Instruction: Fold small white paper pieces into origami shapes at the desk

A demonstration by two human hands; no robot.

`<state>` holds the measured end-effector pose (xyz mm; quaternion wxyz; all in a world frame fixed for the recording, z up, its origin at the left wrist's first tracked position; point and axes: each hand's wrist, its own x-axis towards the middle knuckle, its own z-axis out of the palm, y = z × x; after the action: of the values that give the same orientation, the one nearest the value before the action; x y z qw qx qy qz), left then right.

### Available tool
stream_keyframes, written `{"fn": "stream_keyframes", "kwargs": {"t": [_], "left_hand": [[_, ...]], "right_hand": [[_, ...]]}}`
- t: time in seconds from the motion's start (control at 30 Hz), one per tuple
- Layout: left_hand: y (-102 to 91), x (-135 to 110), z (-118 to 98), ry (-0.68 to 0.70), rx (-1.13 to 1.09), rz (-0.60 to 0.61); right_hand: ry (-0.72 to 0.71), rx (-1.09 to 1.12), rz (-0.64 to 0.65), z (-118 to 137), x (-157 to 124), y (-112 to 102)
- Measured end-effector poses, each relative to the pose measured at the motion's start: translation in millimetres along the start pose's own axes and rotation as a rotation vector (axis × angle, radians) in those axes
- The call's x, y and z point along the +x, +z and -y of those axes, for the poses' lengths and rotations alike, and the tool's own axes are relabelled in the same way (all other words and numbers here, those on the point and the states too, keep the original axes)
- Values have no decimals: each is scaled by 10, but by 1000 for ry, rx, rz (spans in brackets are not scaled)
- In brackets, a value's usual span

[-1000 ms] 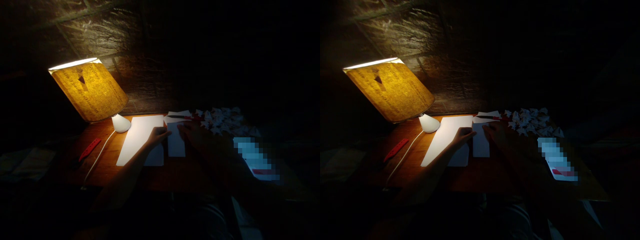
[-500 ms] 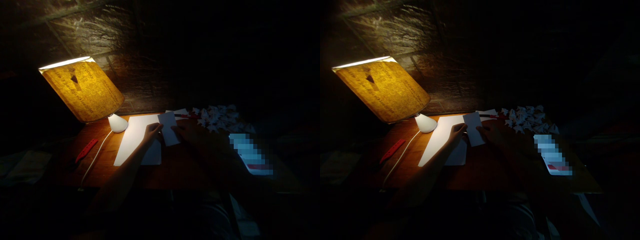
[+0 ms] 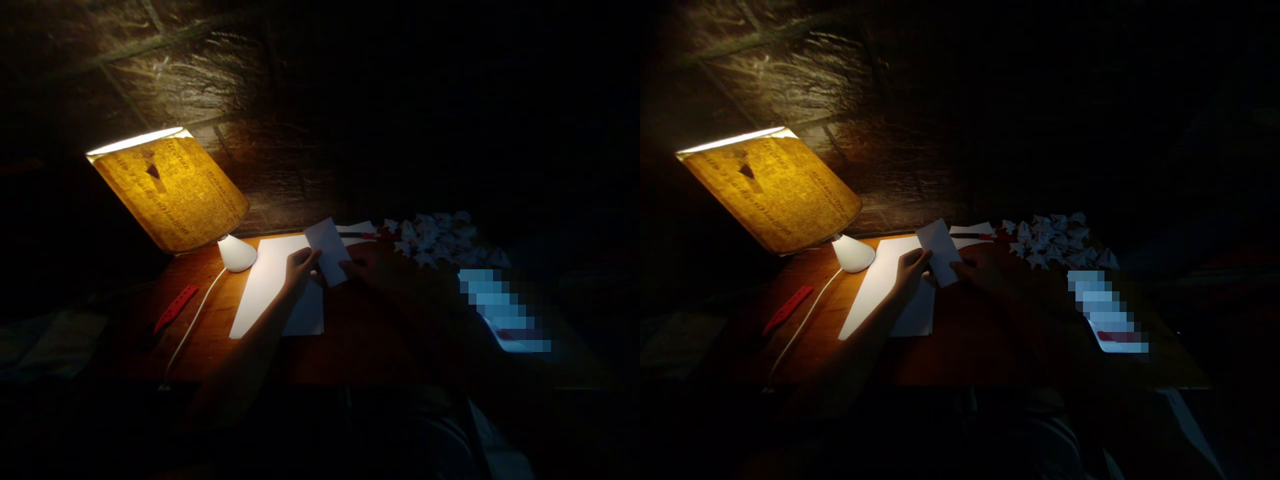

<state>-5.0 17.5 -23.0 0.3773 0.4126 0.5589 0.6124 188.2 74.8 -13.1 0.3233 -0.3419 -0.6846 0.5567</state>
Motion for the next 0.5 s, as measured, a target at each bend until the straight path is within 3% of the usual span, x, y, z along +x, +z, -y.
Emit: {"fn": "stream_keyframes", "kwargs": {"t": [0.23, 0.5], "left_hand": [[4, -6, 4, -33, 57, 121], [14, -36, -49, -34, 66, 126]], "right_hand": [[-73, -17, -59, 6, 36, -18], [-11, 77, 21, -56, 25, -5]]}}
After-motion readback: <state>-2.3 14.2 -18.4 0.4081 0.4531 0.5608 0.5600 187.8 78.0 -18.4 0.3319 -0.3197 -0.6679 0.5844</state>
